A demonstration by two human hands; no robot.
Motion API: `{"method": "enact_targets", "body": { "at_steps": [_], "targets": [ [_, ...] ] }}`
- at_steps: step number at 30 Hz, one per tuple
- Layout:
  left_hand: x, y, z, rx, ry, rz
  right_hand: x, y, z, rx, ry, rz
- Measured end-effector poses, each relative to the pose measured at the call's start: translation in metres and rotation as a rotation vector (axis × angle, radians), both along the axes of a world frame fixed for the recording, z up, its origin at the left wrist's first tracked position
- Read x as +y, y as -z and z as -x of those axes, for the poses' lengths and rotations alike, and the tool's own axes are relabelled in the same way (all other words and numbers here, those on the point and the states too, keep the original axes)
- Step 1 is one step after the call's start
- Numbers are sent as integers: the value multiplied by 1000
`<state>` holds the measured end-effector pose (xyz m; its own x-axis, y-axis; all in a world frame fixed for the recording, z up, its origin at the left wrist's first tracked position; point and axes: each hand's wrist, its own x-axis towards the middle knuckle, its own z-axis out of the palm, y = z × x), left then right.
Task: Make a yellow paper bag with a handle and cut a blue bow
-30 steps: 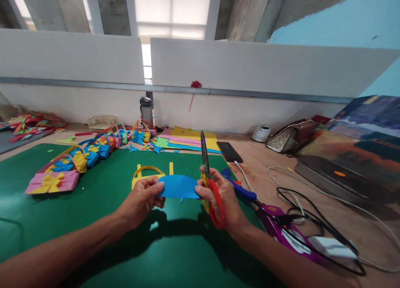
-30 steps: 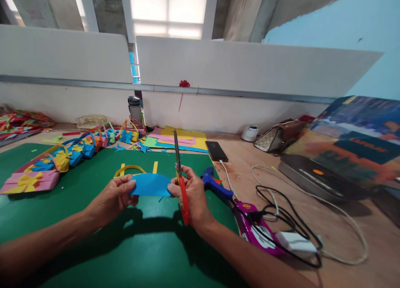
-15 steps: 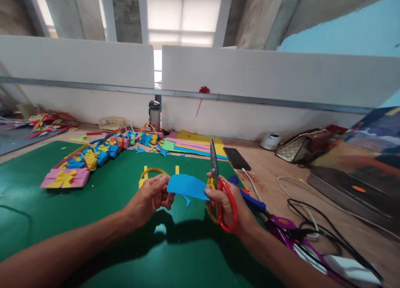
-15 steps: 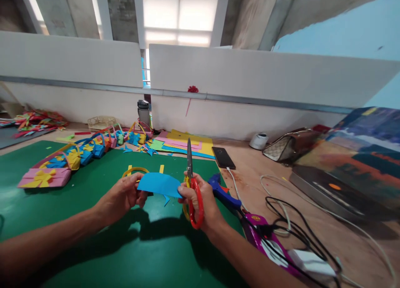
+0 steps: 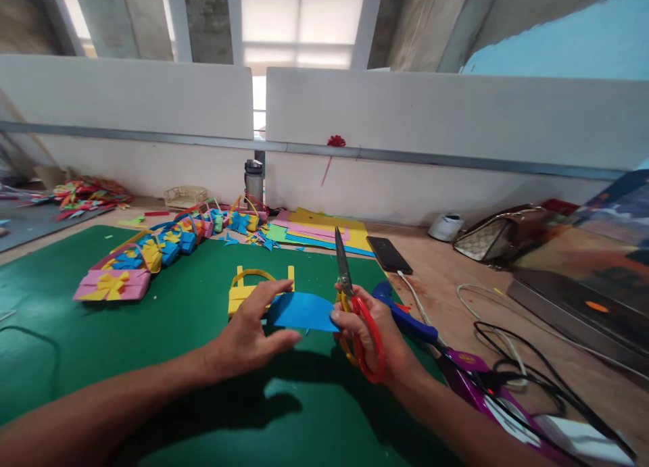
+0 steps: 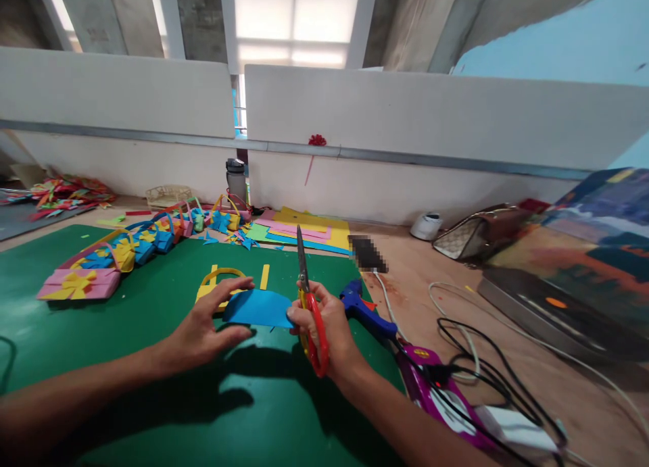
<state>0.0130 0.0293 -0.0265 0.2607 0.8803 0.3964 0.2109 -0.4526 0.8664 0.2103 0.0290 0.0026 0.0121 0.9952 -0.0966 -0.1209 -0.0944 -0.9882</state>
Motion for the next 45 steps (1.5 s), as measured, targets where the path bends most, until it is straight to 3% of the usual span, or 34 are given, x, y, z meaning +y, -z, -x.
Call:
{"method": "enact_targets", "body": {
  "at_steps": [2,5,8,14,18,21,24,28,37,45],
  "targets": [
    [-4,4,0,235,41,-253,-2,2,3,11,2,-11],
    [-7,13,-1,417,76,-369,-6,6,7,20,-15,-44],
    [-8,18,-2,449,67,-312,-8,8,9,20,-40,-67],
    [-10,14,-4,328,85,-108,-9,7,6,10,-16,-97],
    [-7,10,-6,59,64,115,-11,6,6,19,20,-113],
    [-5,9,-9,-171,125,315,-12,7,7,61,26,-157],
    [-7,6,-14,-259,200,403,-14,7,10,83,-11,-169],
    [-13,3,-18,-212,239,366,-18,8,13,64,-59,-161],
    [-20,12,-17,30,143,164,-19,15,15,80,-33,-150],
    [-20,8,-16,32,176,140,-19,9,13,94,0,-163]
  ]
}}
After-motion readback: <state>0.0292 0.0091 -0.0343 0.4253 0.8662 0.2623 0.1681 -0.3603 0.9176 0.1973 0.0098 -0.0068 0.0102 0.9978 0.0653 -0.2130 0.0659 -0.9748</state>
